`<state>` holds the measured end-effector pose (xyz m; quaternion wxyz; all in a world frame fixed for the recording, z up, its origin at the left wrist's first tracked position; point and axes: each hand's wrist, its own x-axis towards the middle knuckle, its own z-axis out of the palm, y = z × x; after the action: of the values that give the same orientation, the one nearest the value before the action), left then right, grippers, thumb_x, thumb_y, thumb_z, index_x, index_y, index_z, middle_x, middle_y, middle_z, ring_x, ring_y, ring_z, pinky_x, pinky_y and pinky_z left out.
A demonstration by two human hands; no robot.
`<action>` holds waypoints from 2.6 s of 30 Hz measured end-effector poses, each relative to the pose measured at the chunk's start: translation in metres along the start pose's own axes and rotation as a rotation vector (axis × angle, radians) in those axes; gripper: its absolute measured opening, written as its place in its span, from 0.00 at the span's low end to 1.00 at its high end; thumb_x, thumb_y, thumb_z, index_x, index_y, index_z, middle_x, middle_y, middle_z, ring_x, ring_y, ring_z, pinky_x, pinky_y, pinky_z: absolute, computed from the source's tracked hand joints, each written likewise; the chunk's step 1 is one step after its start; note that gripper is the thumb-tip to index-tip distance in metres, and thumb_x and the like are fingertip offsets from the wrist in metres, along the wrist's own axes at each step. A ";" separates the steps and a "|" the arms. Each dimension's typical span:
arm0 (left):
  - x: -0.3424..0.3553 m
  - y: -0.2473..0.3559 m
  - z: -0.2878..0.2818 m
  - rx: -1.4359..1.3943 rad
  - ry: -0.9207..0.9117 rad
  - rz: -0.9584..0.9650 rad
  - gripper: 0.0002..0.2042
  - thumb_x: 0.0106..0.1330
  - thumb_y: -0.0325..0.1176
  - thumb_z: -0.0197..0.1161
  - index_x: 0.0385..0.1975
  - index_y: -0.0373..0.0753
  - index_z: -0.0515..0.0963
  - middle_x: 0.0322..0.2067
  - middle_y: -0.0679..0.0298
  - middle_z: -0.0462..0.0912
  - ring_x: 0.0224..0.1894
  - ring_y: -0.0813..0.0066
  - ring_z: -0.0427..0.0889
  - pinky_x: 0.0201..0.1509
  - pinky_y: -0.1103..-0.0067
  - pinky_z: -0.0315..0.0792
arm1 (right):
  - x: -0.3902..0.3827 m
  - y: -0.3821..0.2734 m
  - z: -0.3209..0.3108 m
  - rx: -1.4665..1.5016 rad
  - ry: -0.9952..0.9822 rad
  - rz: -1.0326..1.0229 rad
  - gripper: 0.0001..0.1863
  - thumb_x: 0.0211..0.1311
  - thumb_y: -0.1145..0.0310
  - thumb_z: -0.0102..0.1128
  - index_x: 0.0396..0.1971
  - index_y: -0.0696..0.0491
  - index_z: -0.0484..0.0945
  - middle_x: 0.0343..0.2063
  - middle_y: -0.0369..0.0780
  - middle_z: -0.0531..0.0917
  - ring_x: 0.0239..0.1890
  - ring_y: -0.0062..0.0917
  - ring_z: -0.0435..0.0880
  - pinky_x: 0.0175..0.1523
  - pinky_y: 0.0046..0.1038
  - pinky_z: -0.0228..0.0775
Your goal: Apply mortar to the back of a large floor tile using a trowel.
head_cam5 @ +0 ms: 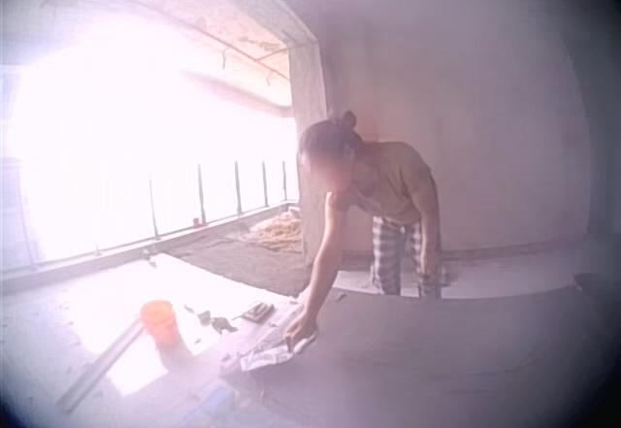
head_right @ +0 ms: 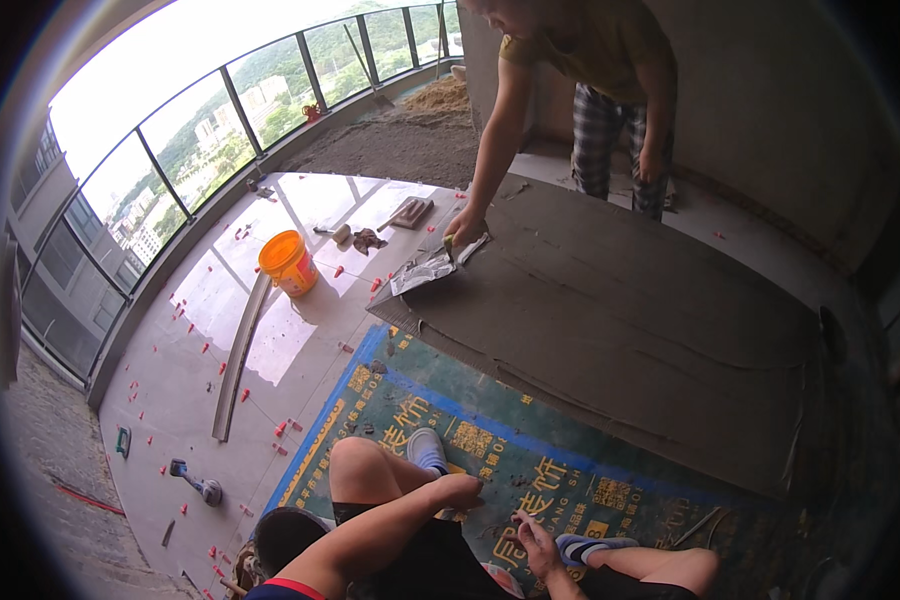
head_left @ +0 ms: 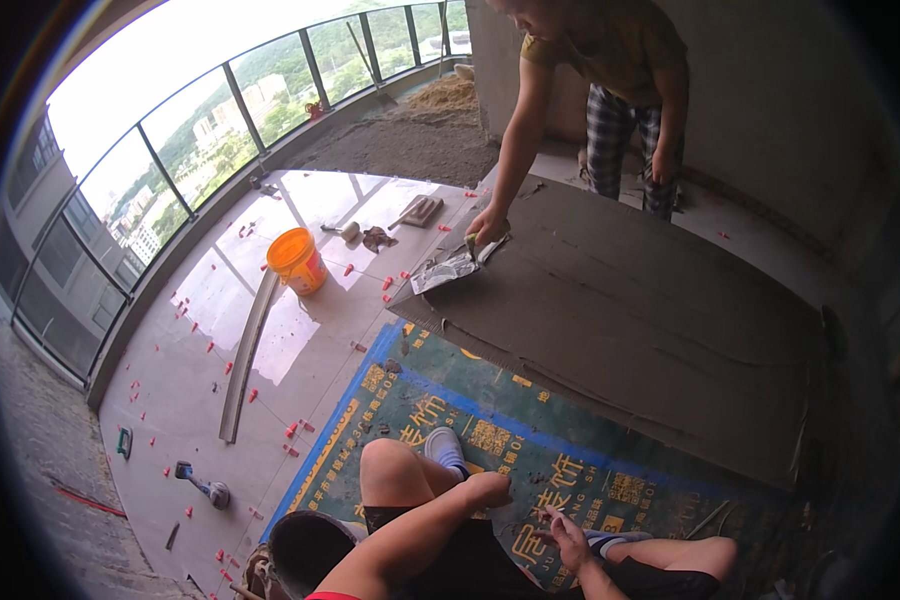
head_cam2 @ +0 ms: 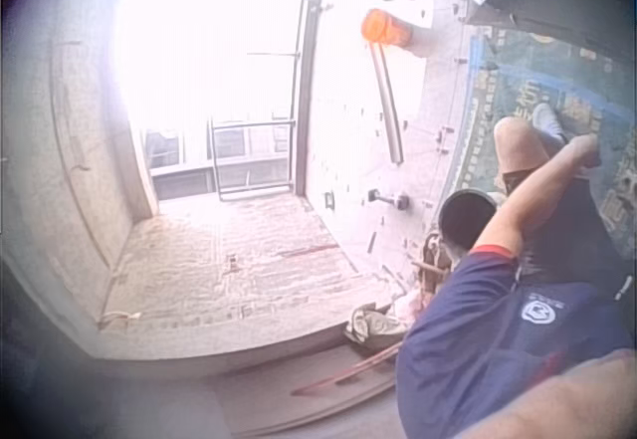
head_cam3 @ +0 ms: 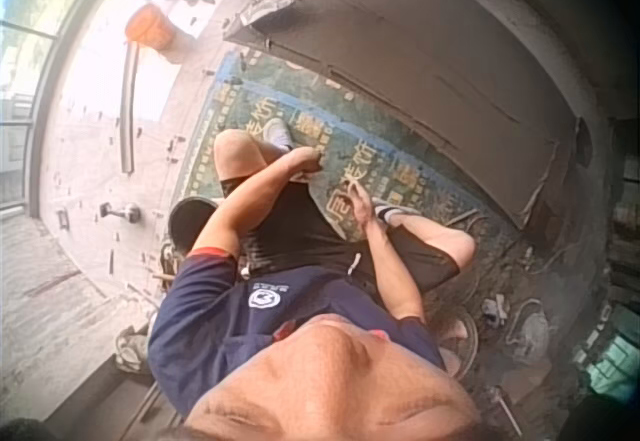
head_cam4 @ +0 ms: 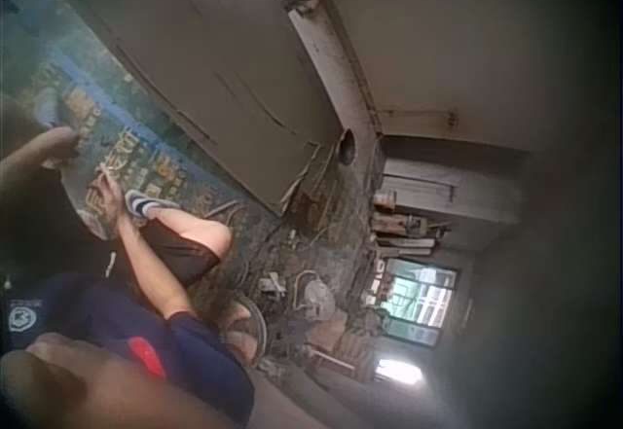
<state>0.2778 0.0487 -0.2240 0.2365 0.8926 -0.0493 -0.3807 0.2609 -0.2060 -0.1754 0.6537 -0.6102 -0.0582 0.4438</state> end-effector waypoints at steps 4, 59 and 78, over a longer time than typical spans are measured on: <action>-0.002 0.003 -0.003 0.005 -0.012 -0.003 0.18 0.56 0.43 0.55 0.33 0.31 0.79 0.33 0.48 0.81 0.39 0.53 0.81 0.43 0.66 0.74 | 0.001 0.003 -0.002 -0.001 -0.003 -0.006 0.40 0.65 0.43 0.42 0.63 0.63 0.53 0.56 0.45 0.66 0.48 0.30 0.77 0.55 0.27 0.65; -0.002 0.003 -0.002 -0.002 -0.004 0.014 0.19 0.56 0.43 0.56 0.34 0.30 0.79 0.35 0.47 0.81 0.40 0.52 0.80 0.45 0.66 0.73 | 0.001 0.003 -0.001 0.018 0.010 0.014 0.38 0.66 0.45 0.42 0.62 0.63 0.54 0.54 0.43 0.68 0.49 0.30 0.76 0.56 0.27 0.64; 0.002 -0.003 0.005 -0.018 0.017 0.025 0.20 0.58 0.44 0.56 0.34 0.29 0.78 0.34 0.46 0.80 0.40 0.51 0.80 0.44 0.65 0.73 | 0.001 0.008 -0.003 0.028 0.001 -0.010 0.37 0.66 0.47 0.42 0.62 0.64 0.53 0.54 0.44 0.67 0.49 0.30 0.76 0.57 0.28 0.65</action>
<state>0.2754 0.0492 -0.2293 0.2496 0.8930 -0.0549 -0.3704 0.2593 -0.2088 -0.1839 0.6643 -0.6010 -0.0548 0.4410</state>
